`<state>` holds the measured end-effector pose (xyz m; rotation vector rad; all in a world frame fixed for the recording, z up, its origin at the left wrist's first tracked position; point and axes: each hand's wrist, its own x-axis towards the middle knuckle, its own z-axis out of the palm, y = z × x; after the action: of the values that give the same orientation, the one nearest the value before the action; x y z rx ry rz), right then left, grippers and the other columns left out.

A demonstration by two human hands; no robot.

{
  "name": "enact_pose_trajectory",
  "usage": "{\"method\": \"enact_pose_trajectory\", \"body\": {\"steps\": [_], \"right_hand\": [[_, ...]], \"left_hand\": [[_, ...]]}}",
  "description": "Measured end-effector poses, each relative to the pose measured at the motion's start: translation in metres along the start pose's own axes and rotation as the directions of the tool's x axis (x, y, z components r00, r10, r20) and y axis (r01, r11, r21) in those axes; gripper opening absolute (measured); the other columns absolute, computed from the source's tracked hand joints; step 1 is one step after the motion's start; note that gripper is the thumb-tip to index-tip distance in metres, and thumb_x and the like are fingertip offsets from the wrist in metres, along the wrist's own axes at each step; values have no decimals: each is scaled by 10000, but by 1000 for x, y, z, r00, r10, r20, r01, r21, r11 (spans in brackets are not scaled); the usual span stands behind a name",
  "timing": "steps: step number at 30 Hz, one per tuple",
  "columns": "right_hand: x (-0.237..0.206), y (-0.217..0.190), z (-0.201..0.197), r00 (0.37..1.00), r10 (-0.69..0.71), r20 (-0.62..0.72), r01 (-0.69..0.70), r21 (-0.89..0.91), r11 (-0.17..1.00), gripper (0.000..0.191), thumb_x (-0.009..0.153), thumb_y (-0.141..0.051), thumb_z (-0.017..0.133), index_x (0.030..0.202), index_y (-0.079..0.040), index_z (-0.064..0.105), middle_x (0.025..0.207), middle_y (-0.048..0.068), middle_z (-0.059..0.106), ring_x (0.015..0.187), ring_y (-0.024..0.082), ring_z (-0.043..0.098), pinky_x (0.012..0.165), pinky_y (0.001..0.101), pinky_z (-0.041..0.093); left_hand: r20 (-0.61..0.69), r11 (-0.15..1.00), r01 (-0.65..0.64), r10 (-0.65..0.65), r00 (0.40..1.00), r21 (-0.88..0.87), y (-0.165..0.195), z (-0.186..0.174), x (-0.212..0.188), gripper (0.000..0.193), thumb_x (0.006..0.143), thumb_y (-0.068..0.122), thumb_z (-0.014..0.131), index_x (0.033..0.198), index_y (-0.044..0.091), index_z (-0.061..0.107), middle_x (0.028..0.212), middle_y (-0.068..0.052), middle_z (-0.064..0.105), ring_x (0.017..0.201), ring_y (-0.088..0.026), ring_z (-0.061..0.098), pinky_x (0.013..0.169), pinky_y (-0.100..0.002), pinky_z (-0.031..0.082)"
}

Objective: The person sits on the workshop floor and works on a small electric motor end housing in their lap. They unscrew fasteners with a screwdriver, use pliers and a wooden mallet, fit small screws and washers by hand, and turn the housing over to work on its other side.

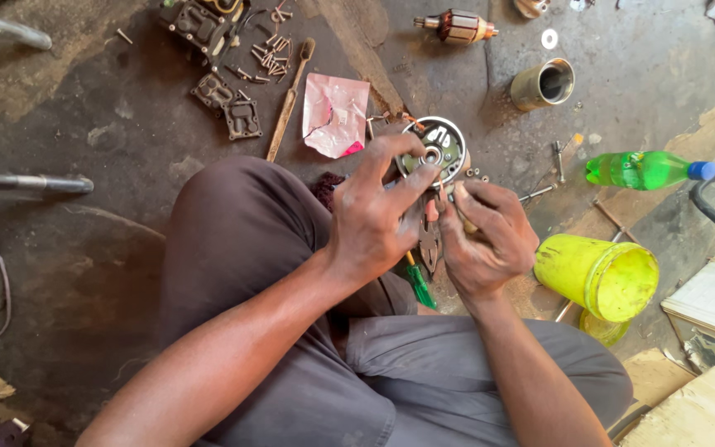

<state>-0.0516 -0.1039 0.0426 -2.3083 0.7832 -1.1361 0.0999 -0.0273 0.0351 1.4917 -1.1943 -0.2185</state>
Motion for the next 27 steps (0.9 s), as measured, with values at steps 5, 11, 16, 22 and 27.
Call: {"method": "enact_pose_trajectory", "body": {"steps": [5,11,16,22,27], "right_hand": [[-4,-3,-1,999,23,-35,-20,67,998,207,878,88,821,1047,18,723,1074,183,711,909,226,723,767,273,592],[-7,-3,-3,998,-2,-65,6,57,998,171,861,86,818,999,53,723,1057,201,722,915,245,721,781,282,578],[-8,-6,-2,996,27,-90,-20,77,997,165,866,106,825,985,49,725,1048,203,730,924,249,728,806,287,585],[-2,-6,-5,995,-71,-69,75,61,995,181,844,140,812,959,56,700,1039,196,715,946,291,741,809,334,603],[-2,-3,-6,993,-83,-84,88,58,994,186,850,169,754,969,37,700,1040,189,710,935,283,732,795,338,603]], "left_hand": [[-90,993,-108,104,991,-43,4,0,1,446,762,1,815,1190,39,699,1269,-95,574,1303,-357,619,1015,-410,570],[-105,978,-204,199,974,-37,7,-3,1,437,756,-41,824,1176,-20,704,1258,-97,569,1332,-452,596,1079,-475,570],[-124,969,-241,234,964,-46,9,-3,1,439,772,-43,838,1187,-43,695,1252,-104,558,1306,-466,598,1082,-503,576],[-111,972,-227,219,969,-62,10,-3,1,434,791,-59,834,1201,-44,695,1254,-113,556,1303,-489,610,1013,-457,587],[-129,965,-256,247,961,-61,11,-5,3,470,782,-36,833,1223,-56,671,1268,-138,531,1295,-497,597,1078,-515,578]]}}
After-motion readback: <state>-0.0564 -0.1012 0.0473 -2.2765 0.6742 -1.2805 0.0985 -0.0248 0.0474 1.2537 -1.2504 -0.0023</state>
